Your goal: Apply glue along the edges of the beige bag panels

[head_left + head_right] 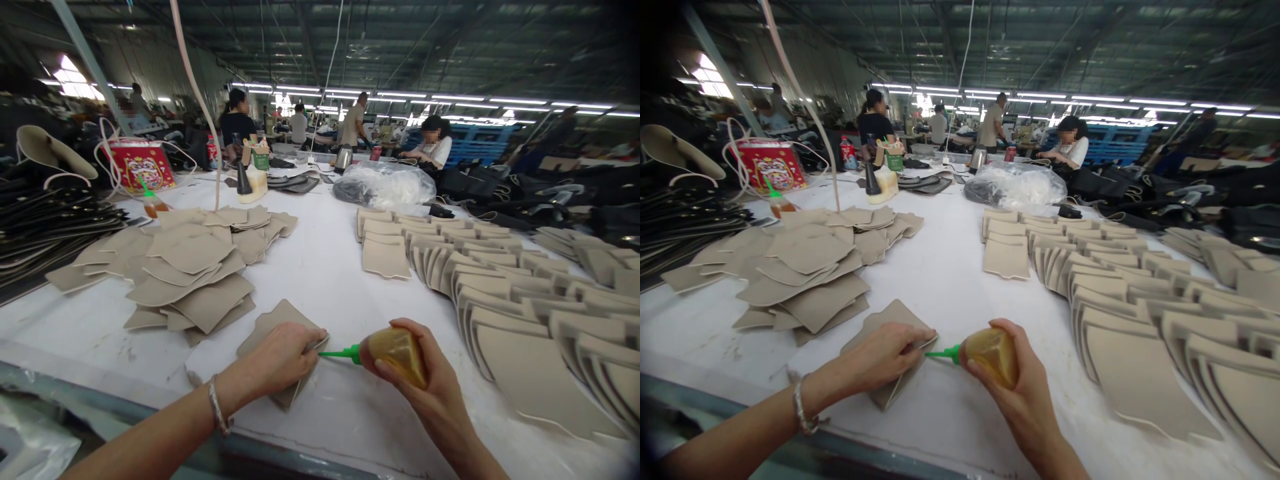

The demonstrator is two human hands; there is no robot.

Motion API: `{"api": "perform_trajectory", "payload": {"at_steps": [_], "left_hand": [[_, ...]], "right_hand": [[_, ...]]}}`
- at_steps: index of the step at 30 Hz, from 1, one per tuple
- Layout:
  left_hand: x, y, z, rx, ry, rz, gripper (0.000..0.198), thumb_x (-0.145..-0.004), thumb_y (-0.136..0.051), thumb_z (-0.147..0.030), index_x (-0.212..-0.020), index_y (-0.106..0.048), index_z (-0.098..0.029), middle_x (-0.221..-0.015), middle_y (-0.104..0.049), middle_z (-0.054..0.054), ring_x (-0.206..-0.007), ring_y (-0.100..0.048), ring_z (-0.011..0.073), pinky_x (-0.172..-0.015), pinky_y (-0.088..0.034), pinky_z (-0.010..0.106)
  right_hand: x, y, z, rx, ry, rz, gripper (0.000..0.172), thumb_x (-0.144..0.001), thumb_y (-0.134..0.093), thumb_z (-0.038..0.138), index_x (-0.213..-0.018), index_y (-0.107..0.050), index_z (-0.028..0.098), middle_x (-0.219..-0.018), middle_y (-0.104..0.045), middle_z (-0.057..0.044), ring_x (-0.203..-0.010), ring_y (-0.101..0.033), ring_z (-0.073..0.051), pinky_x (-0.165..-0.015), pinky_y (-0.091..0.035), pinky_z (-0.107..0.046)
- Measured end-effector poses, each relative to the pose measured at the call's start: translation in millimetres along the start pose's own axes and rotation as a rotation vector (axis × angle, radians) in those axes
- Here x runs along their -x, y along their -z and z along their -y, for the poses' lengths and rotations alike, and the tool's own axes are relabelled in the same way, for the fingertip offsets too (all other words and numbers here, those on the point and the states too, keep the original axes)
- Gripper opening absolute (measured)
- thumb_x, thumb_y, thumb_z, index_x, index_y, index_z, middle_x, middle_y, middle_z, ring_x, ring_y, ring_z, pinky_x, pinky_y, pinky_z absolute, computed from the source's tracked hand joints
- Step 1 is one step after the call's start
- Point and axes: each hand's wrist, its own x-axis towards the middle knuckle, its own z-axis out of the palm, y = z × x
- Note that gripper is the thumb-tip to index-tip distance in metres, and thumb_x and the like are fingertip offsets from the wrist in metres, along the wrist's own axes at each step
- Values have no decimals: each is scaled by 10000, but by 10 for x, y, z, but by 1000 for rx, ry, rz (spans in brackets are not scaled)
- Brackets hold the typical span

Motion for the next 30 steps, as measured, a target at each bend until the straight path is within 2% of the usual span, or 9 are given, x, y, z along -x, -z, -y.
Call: {"api": "perform_trajectory", "payload": {"at_steps": [5,10,15,20,25,30], "left_hand": [[7,-17,22,10,-22,0,366,-824,-435,-77,-1054,-644,-270,-943,-696,-5,-906,-646,221,-746,-435,248],[20,-19,17,3,9,15,394,-844,-434,-69,-1118,-640,-264,-1048,-684,4,-965,-634,221,-825,-443,252],[31,-19,33,13,-17,2,419,-851,-433,-67,-1162,-634,-262,-1076,-679,2,-992,-630,229,-857,-464,269],[56,-28,36,41,-16,-15,444,-854,-429,-53,-1195,-629,-257,-1161,-649,4,-1033,-619,232,-906,-476,294],[58,-29,35,40,-15,-38,443,-869,-431,-55,-1230,-609,-242,-1221,-616,12,-1092,-592,235,-972,-459,319],[53,-40,21,54,-28,-41,435,-885,-427,-55,-1241,-598,-238,-1247,-600,6,-1118,-576,223,-992,-447,308]], "right_hand": [[-4,4,27,51,-3,-95,507,-807,-728,500,-1181,-495,250,-1037,-547,-18,-850,-552,-219,-749,-444,-292],[41,-10,71,-69,-75,20,492,-820,-715,473,-1186,-477,246,-987,-563,-9,-816,-560,-209,-720,-440,-281],[48,-26,24,-49,-59,-37,494,-815,-723,485,-1174,-482,246,-971,-558,1,-811,-560,-191,-710,-457,-256],[124,-49,14,-120,-95,125,495,-841,-693,493,-1208,-450,265,-961,-566,11,-787,-569,-188,-707,-453,-262],[179,-83,21,-100,-115,10,490,-831,-695,499,-1191,-462,262,-1020,-559,4,-871,-562,-202,-768,-442,-262],[273,-131,53,-216,-159,115,497,-824,-694,485,-1199,-455,263,-1014,-573,-2,-851,-572,-221,-756,-432,-291]]}}
